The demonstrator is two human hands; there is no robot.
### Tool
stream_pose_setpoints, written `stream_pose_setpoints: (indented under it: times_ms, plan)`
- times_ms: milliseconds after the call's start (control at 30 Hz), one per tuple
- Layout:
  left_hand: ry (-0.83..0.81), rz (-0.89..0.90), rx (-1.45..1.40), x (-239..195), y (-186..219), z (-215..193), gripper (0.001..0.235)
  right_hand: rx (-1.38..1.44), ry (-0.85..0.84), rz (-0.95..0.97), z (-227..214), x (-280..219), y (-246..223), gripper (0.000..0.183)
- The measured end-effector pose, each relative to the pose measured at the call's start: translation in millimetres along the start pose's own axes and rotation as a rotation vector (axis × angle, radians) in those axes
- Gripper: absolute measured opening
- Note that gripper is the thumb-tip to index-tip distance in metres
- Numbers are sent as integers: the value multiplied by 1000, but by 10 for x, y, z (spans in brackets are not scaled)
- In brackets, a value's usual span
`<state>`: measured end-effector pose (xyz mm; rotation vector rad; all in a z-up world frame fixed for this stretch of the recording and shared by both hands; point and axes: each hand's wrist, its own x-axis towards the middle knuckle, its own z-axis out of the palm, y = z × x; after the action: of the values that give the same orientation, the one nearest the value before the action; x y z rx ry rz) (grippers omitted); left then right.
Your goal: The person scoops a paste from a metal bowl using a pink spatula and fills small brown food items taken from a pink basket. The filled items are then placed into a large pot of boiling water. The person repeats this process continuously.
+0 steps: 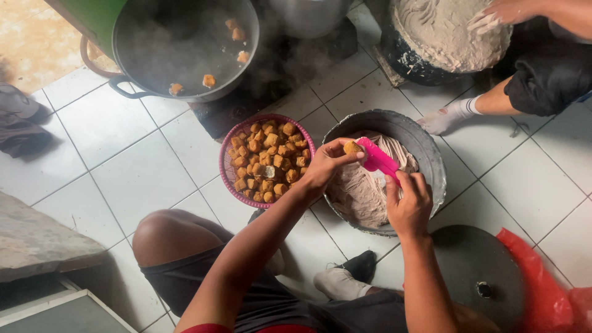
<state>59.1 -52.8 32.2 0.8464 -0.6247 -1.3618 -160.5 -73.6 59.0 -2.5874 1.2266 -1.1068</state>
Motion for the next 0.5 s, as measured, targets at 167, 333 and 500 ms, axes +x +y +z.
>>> stream_pose_setpoints:
  times_ms: [167, 333, 500]
  plan:
    - [63, 284, 251, 59, 184, -87, 26, 14, -131, 89, 14, -53, 98, 22]
    - [163, 406, 1279, -48, 568, -161, 30, 227, -117, 277, -38, -98, 26, 23]
    - [42, 623, 1476, -124, 773, -16, 29, 294, -121, 264, -155, -78, -282, 20]
